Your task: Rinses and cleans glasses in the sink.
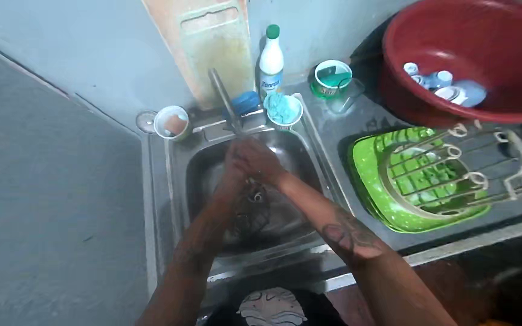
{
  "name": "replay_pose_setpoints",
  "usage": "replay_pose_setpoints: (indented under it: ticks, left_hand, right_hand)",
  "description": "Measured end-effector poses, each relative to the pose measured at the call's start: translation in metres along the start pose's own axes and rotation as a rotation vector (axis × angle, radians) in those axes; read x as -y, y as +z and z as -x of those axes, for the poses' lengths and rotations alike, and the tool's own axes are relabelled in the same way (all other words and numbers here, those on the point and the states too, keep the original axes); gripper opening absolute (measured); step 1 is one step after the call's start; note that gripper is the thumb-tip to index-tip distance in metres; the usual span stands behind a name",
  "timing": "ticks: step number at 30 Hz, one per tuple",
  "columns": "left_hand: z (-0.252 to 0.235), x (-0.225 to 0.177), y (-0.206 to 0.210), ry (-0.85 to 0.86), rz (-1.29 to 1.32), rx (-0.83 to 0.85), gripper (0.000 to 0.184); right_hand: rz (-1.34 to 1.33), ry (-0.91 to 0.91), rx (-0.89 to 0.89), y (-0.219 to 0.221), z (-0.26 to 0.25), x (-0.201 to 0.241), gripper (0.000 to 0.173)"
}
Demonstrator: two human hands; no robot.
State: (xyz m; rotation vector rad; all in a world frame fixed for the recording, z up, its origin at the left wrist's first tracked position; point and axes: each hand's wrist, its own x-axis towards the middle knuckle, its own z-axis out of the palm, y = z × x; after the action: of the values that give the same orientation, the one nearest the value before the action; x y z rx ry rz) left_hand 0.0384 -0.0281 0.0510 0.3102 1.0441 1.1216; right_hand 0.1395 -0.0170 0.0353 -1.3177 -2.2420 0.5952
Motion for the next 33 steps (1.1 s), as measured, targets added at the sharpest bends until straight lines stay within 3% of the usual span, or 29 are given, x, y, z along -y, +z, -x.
replay_pose_setpoints:
  ticks: [2, 4, 7, 10, 13, 16, 19, 21, 23, 26, 28, 30, 33]
  left_hand:
    - [-0.022, -0.001, -0.009, -0.047, 0.217, 0.012, 0.048]
    - [-0.029, -0.004, 0.0, -0.046, 0.24, -0.03, 0.047]
    - [-0.025, 0.002, 0.014, 0.214, -0.239, -0.179, 0.043]
    - [-0.012, 0.002, 0.007, 0.343, -0.753, -0.179, 0.072]
    - [-0.01, -0.015, -0.008, 0.344, -0.968, -0.06, 0.055]
    - [-0.028, -0.039, -0.024, 0.472, -1.218, -0.06, 0.041]
    - [-0.056, -0.063, -0.04, 0.487, -1.61, -0.008, 0.048]
    - [-0.062, -0.067, -0.043, 0.371, -1.664, -0.002, 0.051]
    - [-0.063, -0.066, -0.043, 0.335, -1.554, -0.034, 0.047]
    - [-0.044, -0.049, -0.039, 0.307, -0.931, -0.124, 0.046]
    - [-0.03, -0.034, -0.04, 0.105, -0.552, -0.127, 0.059]
    - [-0.018, -0.021, -0.045, -0.077, -0.381, 0.0, 0.069]
    - [-0.013, -0.007, -0.039, -0.089, -0.211, 0.143, 0.05]
  right_hand:
    - [-0.114, 0.035, -0.118, 0.003, 0.01, -0.01, 0.046]
    - [-0.438, 0.302, -0.248, 0.005, 0.013, -0.005, 0.041]
    - [-1.204, 0.746, -0.442, 0.011, 0.005, 0.017, 0.057]
    - [-1.816, 1.018, -0.477, 0.012, 0.005, 0.023, 0.07]
    - [-1.876, 1.109, -0.434, 0.019, 0.006, 0.007, 0.056]
    - [-1.844, 1.075, -0.296, 0.02, 0.007, 0.007, 0.039]
    - [-1.916, 1.036, -0.262, 0.022, 0.007, 0.005, 0.039]
    - [-1.806, 1.059, -0.218, 0.02, 0.009, 0.005, 0.042]
    - [-1.626, 0.977, -0.098, 0.012, 0.007, 0.009, 0.043]
    - [-1.287, 0.786, -0.054, -0.004, -0.007, 0.01, 0.04]
    - [-0.899, 0.647, -0.056, -0.017, -0.02, 0.006, 0.04]
    - [-0.452, 0.485, 0.008, -0.025, -0.028, 0.007, 0.043]
    - [0.132, 0.165, -0.032, -0.009, -0.016, 0.02, 0.046]
